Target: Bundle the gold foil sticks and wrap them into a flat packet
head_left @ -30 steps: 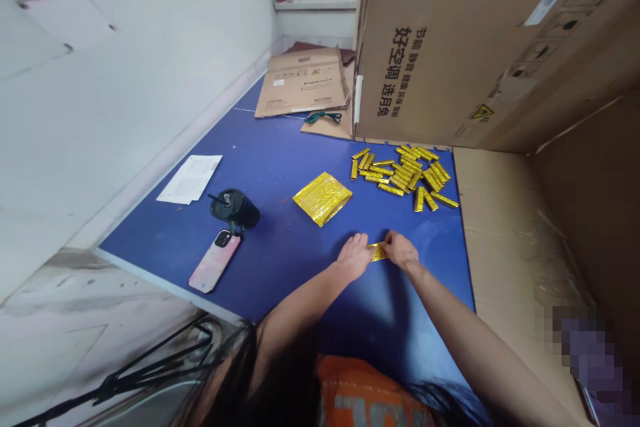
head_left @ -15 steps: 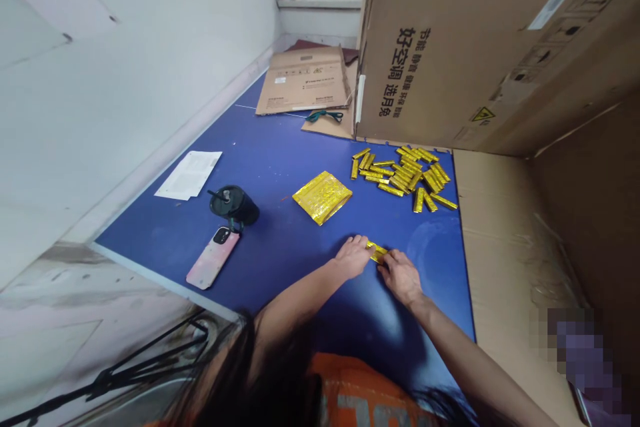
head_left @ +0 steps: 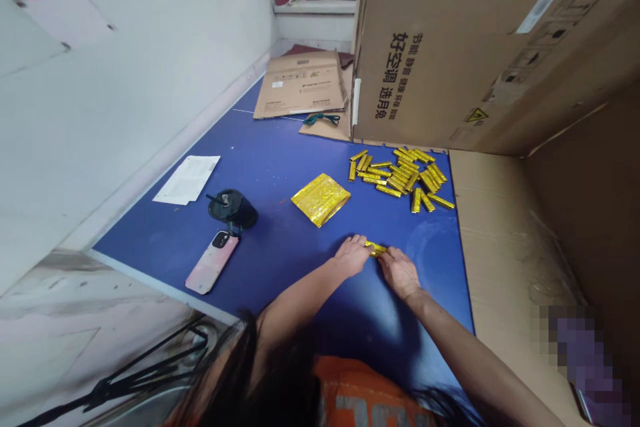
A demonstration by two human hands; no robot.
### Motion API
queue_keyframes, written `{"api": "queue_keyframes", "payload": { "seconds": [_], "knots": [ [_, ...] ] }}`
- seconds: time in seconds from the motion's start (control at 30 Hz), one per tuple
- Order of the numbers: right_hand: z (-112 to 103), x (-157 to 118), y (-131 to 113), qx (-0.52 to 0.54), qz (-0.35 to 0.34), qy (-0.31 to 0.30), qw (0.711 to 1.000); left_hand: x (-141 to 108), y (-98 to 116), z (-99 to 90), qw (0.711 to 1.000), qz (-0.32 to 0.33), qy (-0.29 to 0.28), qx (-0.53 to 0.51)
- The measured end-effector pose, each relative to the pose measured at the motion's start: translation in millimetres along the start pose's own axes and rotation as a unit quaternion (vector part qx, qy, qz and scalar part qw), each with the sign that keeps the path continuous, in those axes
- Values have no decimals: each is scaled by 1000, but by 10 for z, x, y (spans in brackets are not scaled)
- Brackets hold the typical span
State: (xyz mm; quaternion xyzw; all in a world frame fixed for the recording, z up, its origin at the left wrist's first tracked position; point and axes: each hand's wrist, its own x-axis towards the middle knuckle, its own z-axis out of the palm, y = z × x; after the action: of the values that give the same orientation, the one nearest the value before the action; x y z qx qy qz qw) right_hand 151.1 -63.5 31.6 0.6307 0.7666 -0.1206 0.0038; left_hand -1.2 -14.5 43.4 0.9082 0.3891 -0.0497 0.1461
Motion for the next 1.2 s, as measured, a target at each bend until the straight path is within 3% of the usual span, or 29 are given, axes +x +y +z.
{"api": "queue_keyframes", "payload": {
  "seconds": [0.3, 0.73, 1.2],
  "knots": [
    [-67, 157, 26, 27, 61, -41, 997, 57, 9, 17, 1000, -4, -4, -7],
    [-145, 204, 65, 73, 95, -104, 987, 94, -75, 31, 999, -3, -5, -35],
    [-173, 437, 14, 85, 221, -223, 945, 113, -210, 87, 996, -28, -14, -79]
  ]
}}
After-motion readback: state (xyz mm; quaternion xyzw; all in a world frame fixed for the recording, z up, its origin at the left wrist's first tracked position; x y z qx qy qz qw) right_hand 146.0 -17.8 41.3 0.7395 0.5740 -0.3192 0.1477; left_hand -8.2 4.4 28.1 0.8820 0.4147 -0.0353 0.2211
